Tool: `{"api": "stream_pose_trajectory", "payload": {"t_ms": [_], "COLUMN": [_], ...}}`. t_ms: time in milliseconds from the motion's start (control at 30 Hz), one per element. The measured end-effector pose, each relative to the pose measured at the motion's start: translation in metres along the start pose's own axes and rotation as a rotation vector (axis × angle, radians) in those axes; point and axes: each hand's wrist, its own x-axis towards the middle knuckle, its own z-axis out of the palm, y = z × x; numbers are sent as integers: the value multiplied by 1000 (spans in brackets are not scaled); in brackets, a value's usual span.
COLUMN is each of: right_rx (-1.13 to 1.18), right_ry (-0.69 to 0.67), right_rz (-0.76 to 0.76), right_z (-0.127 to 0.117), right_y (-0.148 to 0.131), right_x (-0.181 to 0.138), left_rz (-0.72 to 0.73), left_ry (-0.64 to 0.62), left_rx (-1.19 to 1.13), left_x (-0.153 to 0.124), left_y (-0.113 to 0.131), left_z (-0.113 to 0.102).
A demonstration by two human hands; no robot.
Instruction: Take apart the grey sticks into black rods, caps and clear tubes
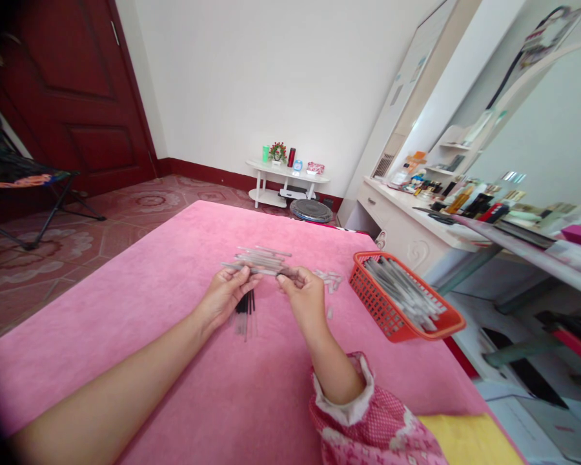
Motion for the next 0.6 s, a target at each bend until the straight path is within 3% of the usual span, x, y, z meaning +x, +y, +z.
{"api": "stream_pose_trajectory", "payload": {"t_ms": [233, 600], "right_rx": [-214, -272], "right_ry": [-89, -146], "right_rz": [-53, -80], "right_z": [-4, -7], "right_y": [1, 1], "right_x": [0, 0], "left_rz": [5, 10], "left_ry": [-31, -22], "left_rx": [51, 47], "left_x": [-1, -1], "left_y": [0, 2], "left_z": [1, 0]}}
